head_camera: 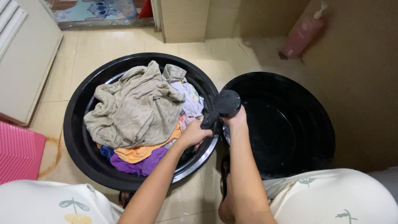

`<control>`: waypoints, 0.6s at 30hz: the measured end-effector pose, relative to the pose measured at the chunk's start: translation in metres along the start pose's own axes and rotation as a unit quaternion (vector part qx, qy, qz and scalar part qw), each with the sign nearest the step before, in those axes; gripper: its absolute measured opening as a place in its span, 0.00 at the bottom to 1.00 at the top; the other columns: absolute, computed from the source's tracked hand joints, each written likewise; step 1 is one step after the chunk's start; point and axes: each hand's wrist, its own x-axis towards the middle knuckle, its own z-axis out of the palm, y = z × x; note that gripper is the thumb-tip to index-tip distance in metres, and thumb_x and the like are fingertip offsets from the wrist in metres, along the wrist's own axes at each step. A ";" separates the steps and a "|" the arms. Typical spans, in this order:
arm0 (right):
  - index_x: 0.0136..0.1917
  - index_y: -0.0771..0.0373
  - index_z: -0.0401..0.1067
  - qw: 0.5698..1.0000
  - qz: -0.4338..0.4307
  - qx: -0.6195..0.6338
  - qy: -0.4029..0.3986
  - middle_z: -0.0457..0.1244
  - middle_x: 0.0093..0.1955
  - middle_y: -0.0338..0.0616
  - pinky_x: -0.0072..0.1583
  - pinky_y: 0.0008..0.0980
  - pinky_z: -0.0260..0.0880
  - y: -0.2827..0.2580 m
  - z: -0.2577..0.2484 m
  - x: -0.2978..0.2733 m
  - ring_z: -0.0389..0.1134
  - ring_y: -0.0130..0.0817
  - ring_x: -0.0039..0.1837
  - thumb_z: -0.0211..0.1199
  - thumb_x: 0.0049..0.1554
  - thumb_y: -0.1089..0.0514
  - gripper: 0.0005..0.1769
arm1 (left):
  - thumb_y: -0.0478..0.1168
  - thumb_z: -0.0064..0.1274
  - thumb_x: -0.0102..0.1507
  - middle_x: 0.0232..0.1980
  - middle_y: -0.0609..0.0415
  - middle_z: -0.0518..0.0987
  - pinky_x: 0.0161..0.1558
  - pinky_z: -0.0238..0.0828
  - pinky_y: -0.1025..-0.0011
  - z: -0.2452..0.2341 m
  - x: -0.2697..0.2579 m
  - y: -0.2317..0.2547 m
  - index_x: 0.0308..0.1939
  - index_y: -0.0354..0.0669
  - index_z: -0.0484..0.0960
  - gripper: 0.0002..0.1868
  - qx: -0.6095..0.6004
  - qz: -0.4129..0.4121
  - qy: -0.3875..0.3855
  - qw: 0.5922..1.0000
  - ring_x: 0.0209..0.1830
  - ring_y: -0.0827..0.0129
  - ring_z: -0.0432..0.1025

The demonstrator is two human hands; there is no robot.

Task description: The person washes clothes in a black basin by hand, using a shower head to spray water onto the garments while turning and pressing them.

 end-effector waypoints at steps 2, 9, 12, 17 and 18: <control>0.56 0.65 0.74 1.000 0.005 0.011 -0.010 0.70 0.56 0.48 0.62 0.42 0.75 0.000 0.001 -0.001 0.73 0.42 0.57 0.46 0.65 0.58 0.17 | 0.33 0.58 0.52 0.15 0.52 0.71 0.11 0.60 0.68 -0.002 0.003 -0.004 0.23 0.31 0.76 0.08 0.007 -0.014 0.014 1.000 0.08 0.68 0.65; 0.52 0.69 0.73 0.999 0.031 -0.028 -0.019 0.71 0.53 0.52 0.59 0.45 0.77 0.003 0.029 -0.014 0.74 0.44 0.55 0.50 0.62 0.60 0.14 | 0.35 0.59 0.49 0.18 0.53 0.77 0.14 0.65 0.71 -0.018 0.014 -0.013 0.24 0.33 0.80 0.07 0.022 0.061 0.075 0.995 0.12 0.72 0.69; 0.52 0.71 0.73 0.948 0.000 -0.318 0.020 0.68 0.49 0.55 0.56 0.48 0.79 0.007 0.068 -0.044 0.73 0.47 0.50 0.54 0.66 0.57 0.14 | 0.39 0.58 0.53 0.18 0.52 0.74 0.11 0.62 0.68 -0.032 0.013 -0.012 0.23 0.34 0.78 0.10 -0.046 0.026 0.103 0.993 0.10 0.68 0.65; 0.52 0.72 0.78 0.807 0.124 -0.553 -0.166 0.72 0.47 0.56 0.51 0.39 0.81 0.030 0.155 -0.113 0.77 0.43 0.47 0.62 0.58 0.59 0.14 | 0.48 0.51 0.62 0.17 0.52 0.71 0.10 0.61 0.67 -0.049 0.015 -0.014 0.27 0.39 0.78 0.17 -0.144 -0.017 0.102 0.984 0.09 0.68 0.65; 0.52 0.71 0.78 0.797 0.141 -0.552 -0.200 0.73 0.47 0.55 0.49 0.37 0.82 0.033 0.165 -0.120 0.77 0.41 0.46 0.62 0.57 0.58 0.15 | 0.49 0.49 0.63 0.17 0.51 0.71 0.10 0.60 0.67 -0.049 0.017 -0.015 0.29 0.40 0.78 0.16 -0.157 -0.004 0.110 0.981 0.08 0.67 0.65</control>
